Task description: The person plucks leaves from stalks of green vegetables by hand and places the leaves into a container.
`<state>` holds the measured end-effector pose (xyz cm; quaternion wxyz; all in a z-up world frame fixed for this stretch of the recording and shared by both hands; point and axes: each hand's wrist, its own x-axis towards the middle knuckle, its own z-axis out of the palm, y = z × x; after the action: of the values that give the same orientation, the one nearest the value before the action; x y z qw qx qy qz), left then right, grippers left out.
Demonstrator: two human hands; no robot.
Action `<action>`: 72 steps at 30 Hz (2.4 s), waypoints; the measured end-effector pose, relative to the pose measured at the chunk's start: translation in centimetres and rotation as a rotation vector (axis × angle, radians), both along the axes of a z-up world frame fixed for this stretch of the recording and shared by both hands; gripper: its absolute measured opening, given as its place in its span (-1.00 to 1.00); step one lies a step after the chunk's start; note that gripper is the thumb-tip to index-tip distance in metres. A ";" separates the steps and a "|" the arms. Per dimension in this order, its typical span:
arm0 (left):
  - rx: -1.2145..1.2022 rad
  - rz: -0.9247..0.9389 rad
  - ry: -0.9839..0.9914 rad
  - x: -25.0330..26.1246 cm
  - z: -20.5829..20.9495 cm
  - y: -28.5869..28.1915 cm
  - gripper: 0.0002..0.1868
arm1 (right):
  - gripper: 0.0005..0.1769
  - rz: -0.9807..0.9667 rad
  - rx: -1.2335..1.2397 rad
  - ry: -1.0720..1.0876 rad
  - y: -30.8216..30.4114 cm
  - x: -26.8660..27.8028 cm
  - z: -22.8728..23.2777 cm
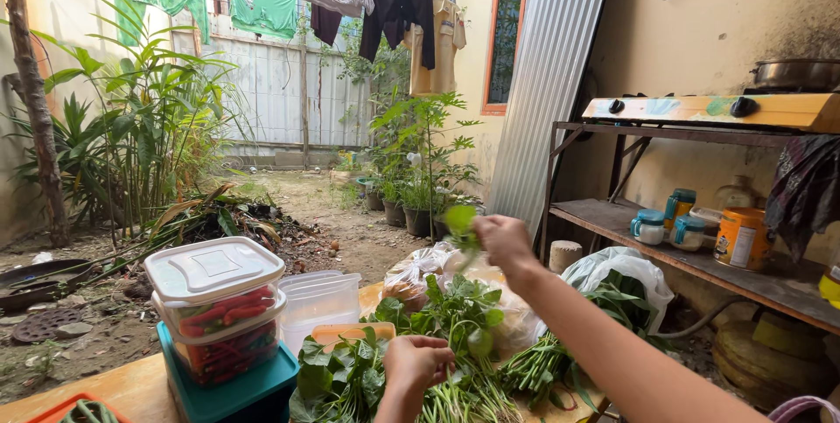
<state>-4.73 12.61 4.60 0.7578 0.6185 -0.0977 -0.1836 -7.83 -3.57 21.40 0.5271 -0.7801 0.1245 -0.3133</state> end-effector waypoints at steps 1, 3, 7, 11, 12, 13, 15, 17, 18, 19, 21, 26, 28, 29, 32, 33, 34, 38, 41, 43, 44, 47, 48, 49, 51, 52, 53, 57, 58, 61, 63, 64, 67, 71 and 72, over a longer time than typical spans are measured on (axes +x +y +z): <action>0.003 0.003 0.000 0.2 -0.3 -0.2 -0.80 | -0.71 0.003 0.003 0.000 1.3 0.2 -0.1; 0.014 0.006 0.067 0.6 -1.1 -0.8 -0.81 | -0.66 0.194 -0.113 0.072 3.4 0.6 -0.9; -0.148 -0.077 0.097 1.0 -2.4 -0.8 -0.80 | -0.63 0.424 -0.237 0.139 4.0 1.2 -2.3; -0.146 -0.027 0.091 0.7 -1.8 0.0 -0.81 | -0.51 0.168 -0.650 0.421 0.5 0.2 -2.7; -0.148 -0.021 0.105 0.6 -1.5 0.3 -0.81 | -0.51 0.230 -0.490 0.618 -0.2 -0.1 -2.9; -0.149 -0.022 0.104 0.5 -1.3 0.4 -0.81 | -0.51 0.229 -0.491 0.618 -0.5 -0.3 -3.2; -0.157 -0.005 0.109 0.4 -0.9 0.5 -0.81 | -0.61 0.350 -0.322 0.598 -0.9 -0.7 -3.9; -0.165 -0.009 0.107 0.4 -0.8 0.4 -0.81 | -0.67 0.361 -0.272 0.564 -0.9 -0.6 -4.6; -0.173 -0.012 0.105 0.5 -0.8 0.4 -0.81 | -0.73 0.373 -0.222 0.530 -1.0 -0.5 -5.0; -0.170 -0.010 0.105 0.5 -0.9 0.3 -0.81 | -0.73 0.375 -0.219 0.530 -1.1 -0.3 -5.3; -0.221 0.025 0.084 0.6 -1.0 0.0 -0.82 | -0.68 0.419 -0.108 0.551 -1.5 0.3 -6.0; -0.289 0.035 0.080 1.0 -1.0 0.5 -0.83 | -0.70 0.535 0.303 0.594 -2.4 1.2 -8.2; -0.354 0.011 0.113 1.2 -0.9 0.6 -0.82 | -0.63 0.512 0.292 0.630 -2.8 1.1 -9.5; -0.361 0.002 0.099 1.2 -0.8 0.6 -0.82 | -0.63 0.511 0.335 0.679 -2.9 1.1 -10.5; -0.388 -0.001 0.105 1.2 -0.5 0.4 -0.82 | -0.63 0.522 0.278 0.741 -3.2 1.1 -14.1; -0.405 0.006 0.126 1.1 -0.4 0.4 -0.82 | -0.61 0.535 0.179 0.756 -3.6 1.1 -14.7; -0.404 0.006 0.126 1.0 -0.4 0.5 -0.82 | -0.61 0.535 0.180 0.756 -4.2 0.9 -14.6; -0.320 0.073 0.073 1.3 -0.5 0.9 -0.81 | -0.80 -0.004 -0.964 0.759 -3.9 -0.8 -10.6; -0.243 0.110 0.000 1.8 -0.8 0.6 -0.82 | -0.83 -0.105 -0.676 0.456 -1.5 -3.4 -5.7; -0.225 0.119 -0.034 2.0 -1.1 0.1 -0.83 | -0.88 0.273 -1.083 -0.475 0.5 -4.7 -3.9; -0.219 0.121 -0.079 2.0 -1.2 -0.1 -0.85 | -0.88 0.271 -1.086 -0.474 1.5 -5.1 -3.6; -0.217 0.112 -0.158 1.8 -0.9 -0.5 -0.86 | -0.86 0.442 -1.476 -0.221 2.9 -5.7 -4.0; -0.219 0.106 -0.192 1.5 -0.6 -0.4 -0.86 | -0.81 0.410 -1.581 -0.188 3.0 -5.5 -4.3; -0.220 0.106 -0.192 1.3 -0.3 -0.2 -0.86 | -0.73 0.377 -1.686 -0.154 2.9 -5.2 -4.7; -0.106 0.155 -0.174 0.7 0.1 0.4 -0.87 | -0.75 0.383 -1.557 -0.058 2.5 -4.3 -5.7; -0.104 0.156 -0.173 0.5 0.3 0.7 -0.87 | -0.77 0.384 -1.426 0.036 2.2 -3.7 -6.3; -0.114 0.155 -0.162 0.3 0.4 1.0 -0.86 | -0.77 0.386 -1.424 0.036 1.9 -3.3 -7.1; -0.186 0.134 -0.038 0.7 0.0 0.8 -0.85 | -0.85 0.331 -0.910 0.083 0.8 -1.1 -9.9; -0.185 0.136 -0.038 0.8 -0.3 0.5 -0.85 | -0.83 0.306 -0.685 0.196 0.5 -0.7 -10.6; -0.358 0.075 0.059 1.2 -1.0 -0.2 -0.86 | -0.80 0.396 -0.034 0.407 -0.5 0.2 -12.2; -0.370 0.045 0.043 1.4 -1.2 -0.6 -0.87 | -0.81 0.412 0.107 0.383 -1.4 0.8 -12.5; -0.370 0.048 0.045 1.4 -1.3 -0.8 -0.87 | -0.82 0.425 0.247 0.359 -1.8 1.0 -12.5; -0.347 0.008 0.085 1.0 -1.9 -1.5 -0.87 | -0.73 0.264 0.143 0.302 -2.8 1.2 -10.2; -0.258 -0.016 0.019 0.5 -2.2 -1.8 -0.88 | -0.81 0.039 0.047 0.047 -0.9 0.2 -4.5; -0.236 -0.028 0.003 0.4 -2.2 -1.7 -0.88 | -0.81 0.041 0.046 0.047 0.1 0.0 -2.9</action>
<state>-4.34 10.95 2.43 0.8228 0.5233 -0.1262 -0.1821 -7.87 -3.49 18.50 0.5482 -0.7773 0.1280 -0.2809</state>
